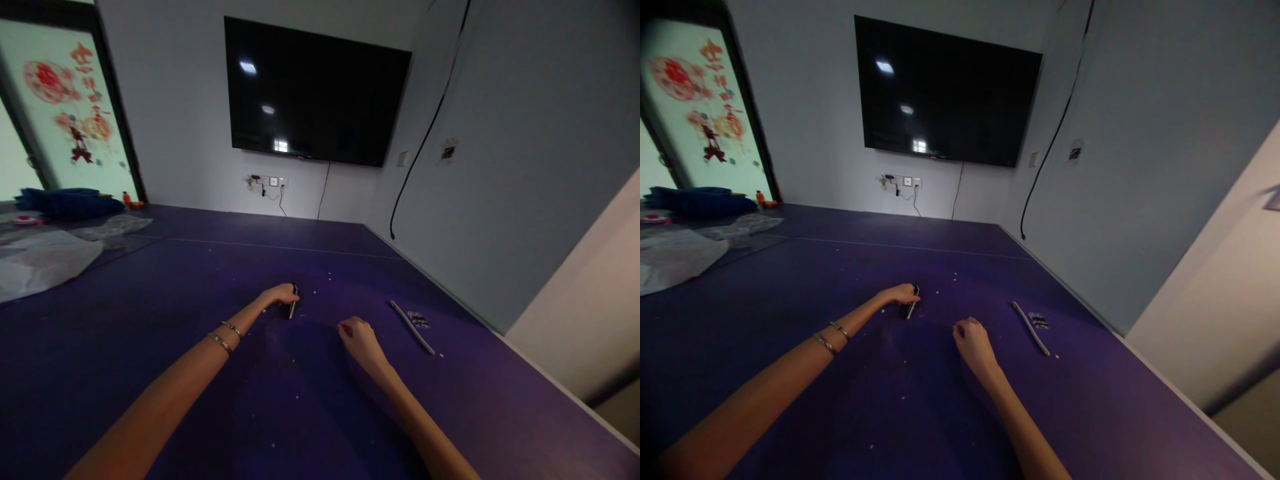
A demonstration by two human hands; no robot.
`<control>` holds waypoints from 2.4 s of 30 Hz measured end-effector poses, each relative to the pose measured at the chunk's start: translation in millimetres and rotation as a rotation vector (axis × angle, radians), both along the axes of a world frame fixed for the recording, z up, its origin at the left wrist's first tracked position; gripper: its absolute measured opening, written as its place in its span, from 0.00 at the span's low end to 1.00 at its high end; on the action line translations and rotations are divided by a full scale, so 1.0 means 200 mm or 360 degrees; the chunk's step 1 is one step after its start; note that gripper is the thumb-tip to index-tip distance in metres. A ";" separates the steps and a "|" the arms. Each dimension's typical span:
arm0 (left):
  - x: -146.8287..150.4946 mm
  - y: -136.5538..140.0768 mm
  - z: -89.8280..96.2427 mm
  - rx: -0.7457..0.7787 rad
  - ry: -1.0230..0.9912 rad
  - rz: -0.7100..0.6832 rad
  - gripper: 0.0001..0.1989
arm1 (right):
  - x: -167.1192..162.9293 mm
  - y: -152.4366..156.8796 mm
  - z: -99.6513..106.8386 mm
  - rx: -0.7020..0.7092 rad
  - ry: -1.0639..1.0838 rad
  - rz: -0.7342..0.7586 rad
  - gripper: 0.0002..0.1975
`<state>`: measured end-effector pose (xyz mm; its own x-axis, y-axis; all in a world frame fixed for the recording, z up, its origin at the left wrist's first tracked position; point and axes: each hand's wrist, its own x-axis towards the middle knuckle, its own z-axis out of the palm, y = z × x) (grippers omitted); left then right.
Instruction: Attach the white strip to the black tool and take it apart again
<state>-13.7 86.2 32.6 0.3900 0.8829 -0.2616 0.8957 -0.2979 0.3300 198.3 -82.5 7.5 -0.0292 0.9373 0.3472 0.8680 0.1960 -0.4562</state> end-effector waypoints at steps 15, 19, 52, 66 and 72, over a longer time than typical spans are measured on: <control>-0.03 -0.19 -0.01 0.0266 0.0041 0.0206 0.24 | 0.13 -0.02 0.15 0.0008 -0.0030 -0.0179 0.14; -0.02 -0.22 -0.04 0.0276 0.0019 0.0210 0.18 | 0.34 0.02 0.18 -0.0109 -0.0205 -0.0395 0.15; -0.02 -0.28 -0.07 0.0449 -0.0062 0.0172 0.18 | 0.27 0.09 0.10 -0.0428 -0.0582 -0.0416 0.18; -0.03 -0.32 -0.12 0.0603 -0.0081 0.0248 0.17 | -0.36 0.31 0.07 -0.0352 -0.0465 -0.0271 0.18; -0.04 -0.31 -0.14 0.0650 -0.0110 0.0215 0.18 | -0.37 0.33 0.05 -0.0338 -0.0461 -0.0270 0.17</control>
